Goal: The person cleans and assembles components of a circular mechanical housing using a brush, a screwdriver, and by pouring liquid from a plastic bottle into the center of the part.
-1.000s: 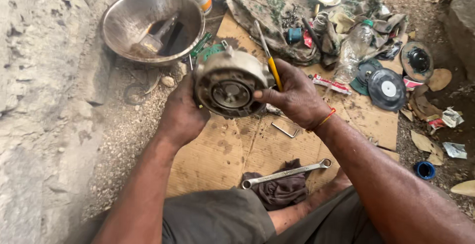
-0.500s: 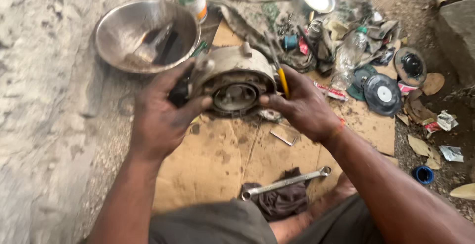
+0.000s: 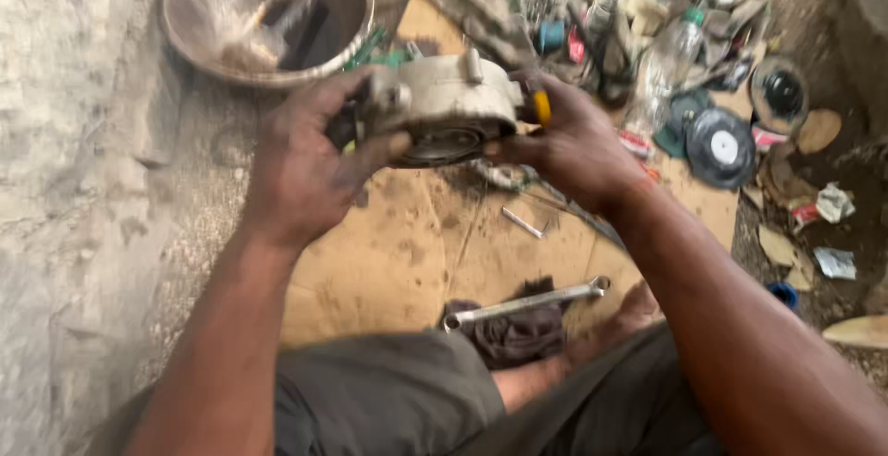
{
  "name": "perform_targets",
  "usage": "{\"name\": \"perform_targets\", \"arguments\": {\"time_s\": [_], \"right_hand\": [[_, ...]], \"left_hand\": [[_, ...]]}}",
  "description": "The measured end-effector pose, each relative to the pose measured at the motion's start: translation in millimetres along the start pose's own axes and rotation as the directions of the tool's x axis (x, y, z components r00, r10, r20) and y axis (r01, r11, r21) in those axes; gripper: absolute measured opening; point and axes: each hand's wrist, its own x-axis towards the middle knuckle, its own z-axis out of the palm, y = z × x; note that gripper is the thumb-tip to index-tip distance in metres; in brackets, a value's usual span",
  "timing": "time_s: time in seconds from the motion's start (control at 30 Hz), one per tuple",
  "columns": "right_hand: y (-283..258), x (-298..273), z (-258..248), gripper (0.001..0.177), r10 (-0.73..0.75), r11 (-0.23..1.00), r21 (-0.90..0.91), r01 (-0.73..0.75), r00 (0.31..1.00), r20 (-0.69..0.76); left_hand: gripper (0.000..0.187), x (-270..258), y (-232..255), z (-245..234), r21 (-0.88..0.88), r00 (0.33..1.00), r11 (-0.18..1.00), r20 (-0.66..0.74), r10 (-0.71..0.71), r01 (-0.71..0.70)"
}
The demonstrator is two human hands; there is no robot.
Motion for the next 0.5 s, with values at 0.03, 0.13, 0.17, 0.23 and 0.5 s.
{"name": "perform_targets", "arguments": {"time_s": [0.03, 0.13, 0.17, 0.23, 0.5], "right_hand": [[-4, 7, 3, 0.068, -0.028, 0.995, -0.101, 0.028, 1.000, -0.001], [9, 25, 8, 0.057, -0.077, 0.911, -0.406, 0.070, 0.997, -0.001], [21, 18, 14, 0.055, -0.051, 0.869, -0.490, 0.061, 0.998, 0.033], [33, 22, 21, 0.053, 0.127, 0.700, -0.714, -0.016, 0.987, 0.103], [8, 22, 18, 0.065, 0.067, 0.901, -0.432, -0.029, 0.995, 0.075]], "left_hand": [[0.057, 1, 1, 2, 0.161, 0.981, 0.969, -0.015, 0.192, -0.187], [0.056, 10, -12, 11, 0.463, 0.895, 0.785, 0.041, 0.445, -0.411], [0.061, 6, -18, 7, 0.475, 0.953, 0.834, 0.031, 0.302, -0.280], [0.069, -1, -23, 3, 0.485, 0.998, 0.874, 0.055, 0.015, -0.040], [0.042, 1, 2, -1, -0.009, 0.982, 0.986, 0.096, -0.163, 0.164]]}}
